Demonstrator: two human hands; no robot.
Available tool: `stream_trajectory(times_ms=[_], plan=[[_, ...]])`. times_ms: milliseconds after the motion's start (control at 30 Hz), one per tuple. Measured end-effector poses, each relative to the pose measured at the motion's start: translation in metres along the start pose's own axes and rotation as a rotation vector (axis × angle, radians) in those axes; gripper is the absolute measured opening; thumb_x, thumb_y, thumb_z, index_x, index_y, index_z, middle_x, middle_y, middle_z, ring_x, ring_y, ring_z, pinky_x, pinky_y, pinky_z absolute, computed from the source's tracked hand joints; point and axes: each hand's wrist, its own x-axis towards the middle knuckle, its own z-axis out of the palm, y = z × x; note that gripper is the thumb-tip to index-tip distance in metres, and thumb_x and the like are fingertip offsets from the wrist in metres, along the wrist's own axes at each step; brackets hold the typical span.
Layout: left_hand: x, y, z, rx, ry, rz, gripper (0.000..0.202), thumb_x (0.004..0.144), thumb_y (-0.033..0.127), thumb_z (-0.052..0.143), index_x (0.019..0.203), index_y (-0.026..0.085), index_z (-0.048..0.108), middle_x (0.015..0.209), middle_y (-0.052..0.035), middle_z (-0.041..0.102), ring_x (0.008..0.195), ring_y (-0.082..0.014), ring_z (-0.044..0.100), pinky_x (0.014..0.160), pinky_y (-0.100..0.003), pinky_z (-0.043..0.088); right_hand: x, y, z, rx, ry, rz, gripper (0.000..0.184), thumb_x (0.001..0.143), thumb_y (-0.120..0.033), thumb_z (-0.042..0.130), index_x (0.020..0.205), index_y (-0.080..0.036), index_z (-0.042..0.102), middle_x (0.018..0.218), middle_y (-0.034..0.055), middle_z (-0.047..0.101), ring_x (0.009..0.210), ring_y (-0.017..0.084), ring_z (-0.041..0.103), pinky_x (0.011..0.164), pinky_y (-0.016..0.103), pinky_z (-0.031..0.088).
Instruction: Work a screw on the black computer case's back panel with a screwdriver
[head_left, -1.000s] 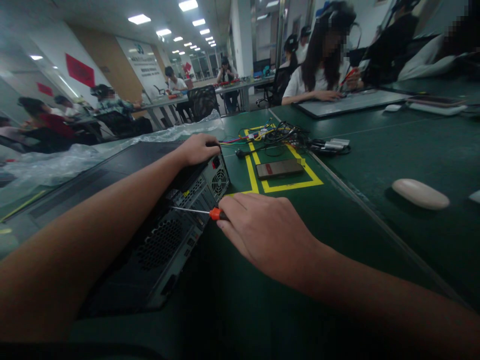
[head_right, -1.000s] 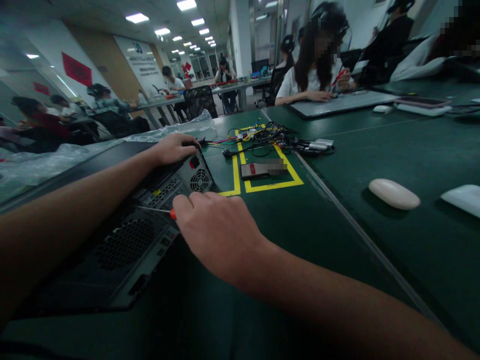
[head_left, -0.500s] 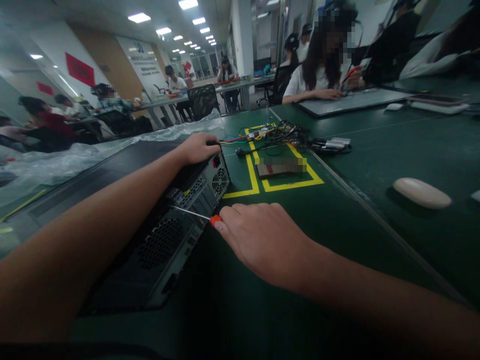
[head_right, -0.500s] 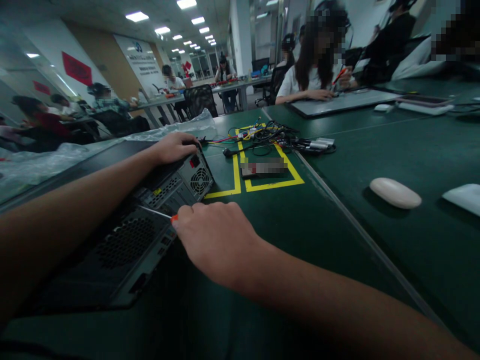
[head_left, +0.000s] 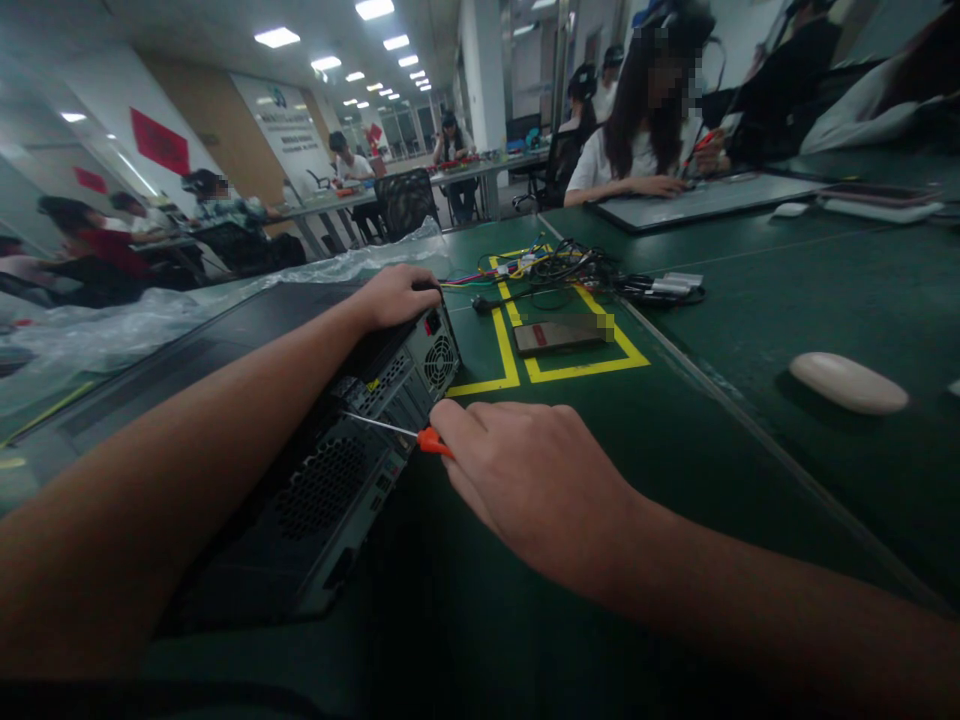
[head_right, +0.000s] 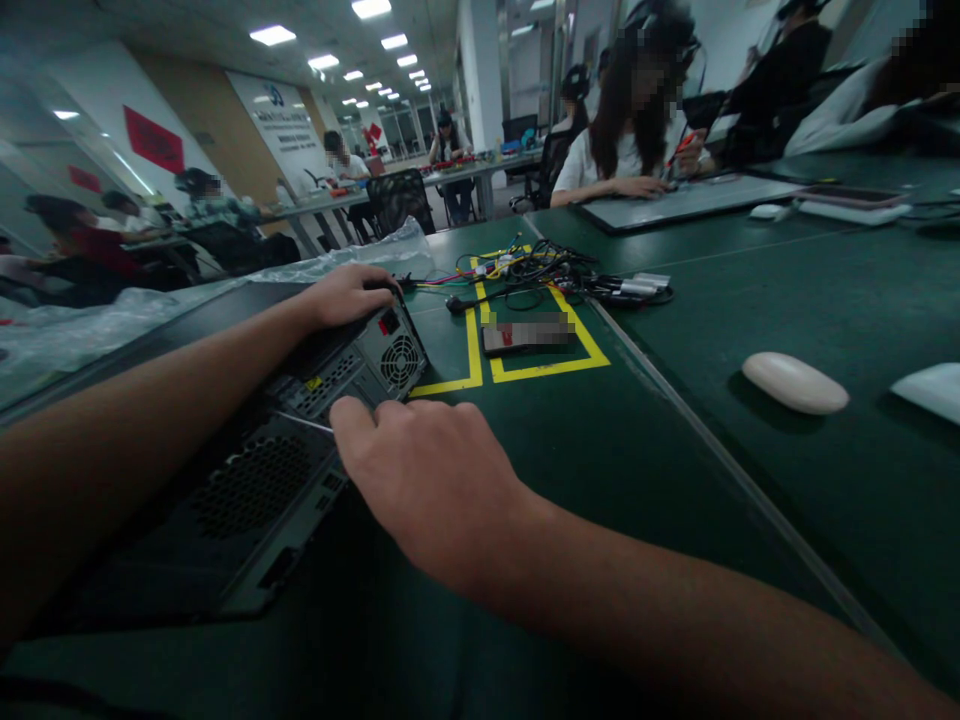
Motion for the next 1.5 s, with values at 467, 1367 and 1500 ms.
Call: stream_trajectory(times_ms=[467,1367,1500], plan=[[-0.0001,-0.0004,0.0011,-0.003,0.007,-0.004,0.047,0.085,0.043,0.057,0.115,0.020,0.085,0.123,-0.0104,0.083,0.119,-0.0320,0.073,0.108,-0.040,0.054,-0.0020,-0.0044,-0.0008,-0.020,0.043,-0.010,0.008,0.106,-0.016,0.061,0.101,-0.021,0.065,0.089,0.0056,0.078,0.077,0.022,0.073,0.056,0.035,0.025],[-0.0004,0.0008,0.0008,0.027,0.010,0.011,0.050,0.086,0.042,0.055,0.117,0.017,0.085,0.126,-0.0144,0.083,0.121,-0.0342,0.073,0.109,-0.042,0.054,-0.0005,-0.0061,0.0014,0.022,0.050,0.030,0.020,0.112,-0.024,0.054,0.096,-0.020,0.066,0.089,0.0058,0.075,0.080,0.025,0.073,0.057,0.035,0.022],[-0.0005,0.0002,0.0009,0.035,0.006,0.022,0.052,0.086,0.043,0.054,0.118,0.015,0.085,0.124,-0.0153,0.083,0.118,-0.0348,0.074,0.107,-0.044,0.055,-0.0015,-0.0041,0.0014,0.041,0.073,0.013,0.011,0.111,-0.023,0.055,0.106,-0.021,0.064,0.094,0.0047,0.077,0.080,0.024,0.074,0.057,0.035,0.023]])
